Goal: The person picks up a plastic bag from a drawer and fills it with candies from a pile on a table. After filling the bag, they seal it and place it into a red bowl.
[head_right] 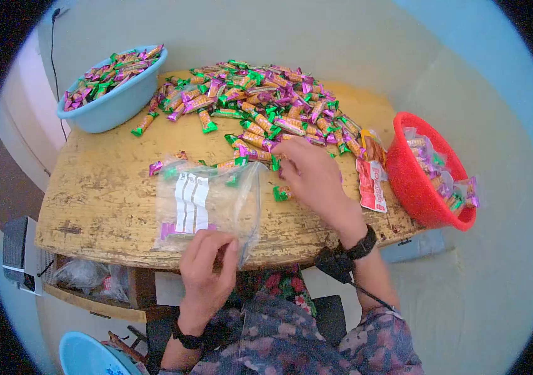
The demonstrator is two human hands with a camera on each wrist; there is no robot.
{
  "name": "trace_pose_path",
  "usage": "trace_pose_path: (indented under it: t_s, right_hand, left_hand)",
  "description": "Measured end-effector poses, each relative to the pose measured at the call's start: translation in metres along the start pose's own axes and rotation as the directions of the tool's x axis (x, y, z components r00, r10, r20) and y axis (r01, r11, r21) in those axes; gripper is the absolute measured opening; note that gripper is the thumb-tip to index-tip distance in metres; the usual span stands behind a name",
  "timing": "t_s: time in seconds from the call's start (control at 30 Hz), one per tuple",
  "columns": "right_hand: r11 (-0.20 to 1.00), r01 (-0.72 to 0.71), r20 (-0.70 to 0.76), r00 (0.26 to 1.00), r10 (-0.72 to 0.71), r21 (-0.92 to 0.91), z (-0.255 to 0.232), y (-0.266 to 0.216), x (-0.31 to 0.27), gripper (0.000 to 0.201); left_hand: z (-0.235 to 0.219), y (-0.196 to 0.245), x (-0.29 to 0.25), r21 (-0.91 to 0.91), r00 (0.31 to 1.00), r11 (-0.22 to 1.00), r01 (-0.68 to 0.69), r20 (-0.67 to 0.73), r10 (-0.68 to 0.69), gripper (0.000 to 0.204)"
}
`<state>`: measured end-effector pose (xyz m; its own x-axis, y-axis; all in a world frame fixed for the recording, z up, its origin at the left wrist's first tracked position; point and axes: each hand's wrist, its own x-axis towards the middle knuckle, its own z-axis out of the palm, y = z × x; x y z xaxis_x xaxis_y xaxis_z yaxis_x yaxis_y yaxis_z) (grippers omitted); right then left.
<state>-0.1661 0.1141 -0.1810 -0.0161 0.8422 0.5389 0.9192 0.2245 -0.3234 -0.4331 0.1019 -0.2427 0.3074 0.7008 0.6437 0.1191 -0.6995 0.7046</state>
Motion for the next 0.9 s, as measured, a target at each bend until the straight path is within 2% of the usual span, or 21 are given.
trace_pose_path:
  t_s: [0.07, 0.17, 0.27, 0.37, 0.47, 0.57, 0.6, 0.7, 0.8, 0.9]
  right_hand:
    - [0.998, 0.059, -0.004, 0.998, -0.059, -0.006, 0.008, -0.008, 0.010, 0.031]
    - [0.976, 0.095, 0.051, 0.995, -0.086, -0.195, 0.021, -0.015, 0.023, 0.039]
    - [0.932, 0.115, 0.161, 0.985, -0.062, -0.344, 0.032, 0.000, 0.029, 0.063]
    - [0.920, 0.175, 0.117, 0.983, -0.142, -0.351, 0.039, 0.018, 0.025, 0.062]
    - [0.994, -0.094, 0.031, 0.995, 0.096, -0.048, 0.025, -0.012, 0.024, 0.054]
    - [0.944, -0.179, -0.152, 0.962, 0.227, 0.277, 0.004, -0.030, 0.006, 0.037]
    - [0.915, -0.153, -0.157, 0.962, 0.225, 0.374, -0.002, -0.037, -0.005, 0.039]
    - [0.930, -0.139, -0.087, 0.980, 0.178, 0.339, -0.022, -0.061, -0.050, 0.038]
    - [0.916, -0.191, 0.085, 0.982, 0.171, 0.353, -0.029, -0.073, -0.075, 0.034]
    - [0.974, -0.115, 0.099, 0.990, 0.097, 0.193, -0.033, -0.070, -0.082, 0.029]
  left_hand:
    - [0.000, 0.000, -0.001, -0.007, 1.000, 1.000, 0.016, 0.014, -0.016, 0.009]
    - [0.000, 0.002, 0.000, -0.001, 1.000, 1.000, 0.021, 0.019, -0.021, 0.009]
    - [0.002, -0.001, -0.002, -0.004, 1.000, 1.000, 0.020, 0.004, -0.020, 0.008]
    - [0.002, -0.004, -0.004, -0.001, 1.000, 1.000, -0.001, -0.005, 0.001, 0.008]
    - [0.004, -0.004, -0.003, -0.006, 0.999, 1.000, -0.016, -0.036, 0.016, 0.014]
    - [0.004, 0.000, 0.000, -0.001, 0.999, 1.000, 0.007, -0.042, -0.007, 0.014]
    - [0.005, 0.001, 0.000, -0.009, 0.999, 1.000, 0.020, -0.046, -0.021, 0.014]
    - [0.006, 0.001, 0.000, -0.026, 0.997, 0.999, 0.046, -0.056, -0.048, 0.014]
    - [0.007, 0.003, 0.002, -0.012, 0.998, 0.999, 0.032, -0.050, -0.032, 0.015]
    - [0.010, 0.011, 0.002, 0.010, 1.000, 1.000, -0.008, -0.030, 0.008, 0.015]
